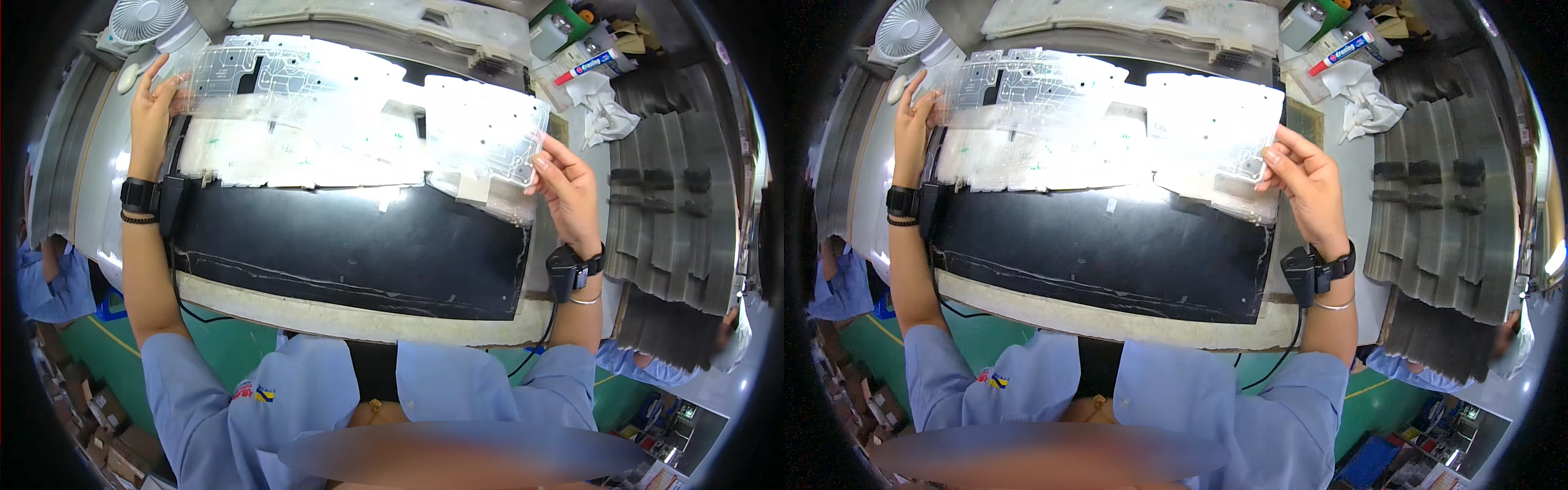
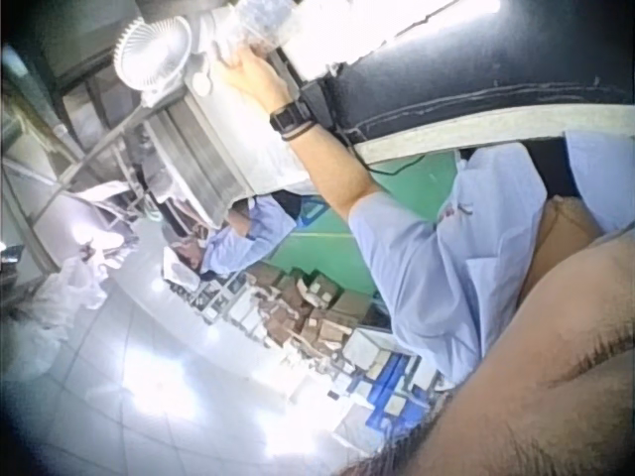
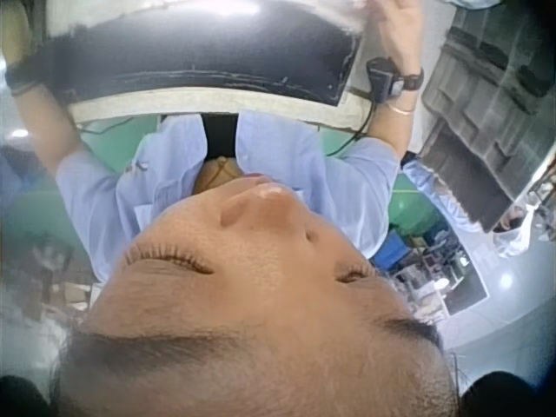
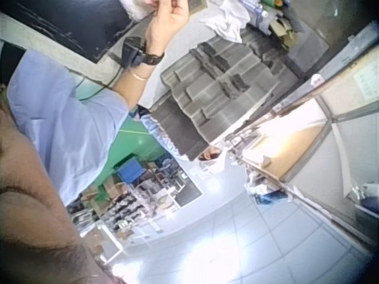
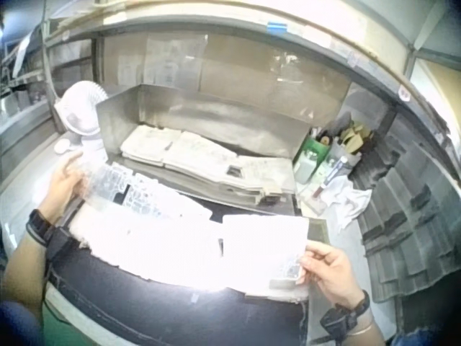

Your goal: Inspecting and stacking transparent keyboard circuit membranes at a workstation.

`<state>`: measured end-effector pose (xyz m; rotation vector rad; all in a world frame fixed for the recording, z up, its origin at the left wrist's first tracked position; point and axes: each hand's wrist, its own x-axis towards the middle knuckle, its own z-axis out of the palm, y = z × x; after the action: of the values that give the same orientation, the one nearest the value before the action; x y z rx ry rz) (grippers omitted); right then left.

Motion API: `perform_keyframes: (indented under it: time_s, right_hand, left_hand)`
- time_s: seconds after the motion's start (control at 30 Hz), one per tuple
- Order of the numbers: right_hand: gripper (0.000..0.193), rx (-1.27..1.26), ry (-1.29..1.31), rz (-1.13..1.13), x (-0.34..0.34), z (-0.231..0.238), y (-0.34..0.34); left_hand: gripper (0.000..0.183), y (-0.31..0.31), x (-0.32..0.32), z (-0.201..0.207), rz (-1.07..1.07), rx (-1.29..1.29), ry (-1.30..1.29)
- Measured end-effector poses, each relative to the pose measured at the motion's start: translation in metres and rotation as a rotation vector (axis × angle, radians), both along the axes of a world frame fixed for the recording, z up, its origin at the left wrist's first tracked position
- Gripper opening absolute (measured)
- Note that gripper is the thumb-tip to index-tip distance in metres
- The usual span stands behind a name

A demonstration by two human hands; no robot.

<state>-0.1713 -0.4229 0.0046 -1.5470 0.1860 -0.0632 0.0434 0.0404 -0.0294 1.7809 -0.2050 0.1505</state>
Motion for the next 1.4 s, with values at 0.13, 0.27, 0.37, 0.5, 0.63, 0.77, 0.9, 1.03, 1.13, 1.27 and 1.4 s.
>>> perform_keyframes:
  time_s: [0.13,0.27,0.37,0.5,0.63,0.77,0.9,1.03,1.13,1.27,1.4]
  right_hand:
    - [0.038,0.009,0.008,0.012,0.003,-0.005,-0.003]
    - [0.036,0.016,0.002,-0.017,0.008,-0.012,-0.008]
    - [0.037,-0.002,0.007,-0.017,0.010,-0.014,-0.012]
    - [0.033,-0.036,-0.002,0.003,0.011,-0.010,-0.009]
    - [0.020,-0.142,-0.094,-0.093,0.012,-0.020,-0.008]
    - [0.022,-0.054,-0.059,-0.180,0.039,-0.024,-0.034]
    - [0.030,0.048,-0.177,-0.259,0.114,-0.034,-0.067]
    - [0.031,0.046,-0.138,-0.304,0.174,-0.040,-0.080]
    - [0.031,-0.042,-0.106,-0.334,0.192,-0.034,-0.074]
    - [0.026,-0.422,-0.075,-0.318,0.192,-0.019,-0.062]
    - [0.023,-0.498,-0.189,-0.248,0.196,-0.013,-0.065]
  left_hand:
    - [0.045,0.003,0.002,-0.003,-0.035,-0.012,-0.011]
    - [0.043,0.004,0.007,-0.002,-0.031,-0.003,-0.006]
    - [0.043,0.004,0.011,-0.002,-0.037,0.025,-0.015]
    - [0.044,0.000,0.009,0.002,-0.043,0.017,-0.036]
    - [0.051,-0.007,-0.007,0.005,0.008,-0.022,-0.047]
    - [0.056,-0.014,-0.017,0.015,-0.158,-0.207,0.050]
    - [0.061,-0.024,-0.022,0.038,-0.117,-0.494,-0.049]
    - [0.069,-0.024,-0.024,0.045,-0.056,-0.355,-0.092]
    - [0.068,-0.024,-0.020,0.038,-0.060,-0.163,-0.048]
    - [0.048,-0.030,-0.017,0.017,-0.222,0.085,-0.095]
    - [0.024,-0.059,-0.007,0.031,-0.157,0.597,-0.591]
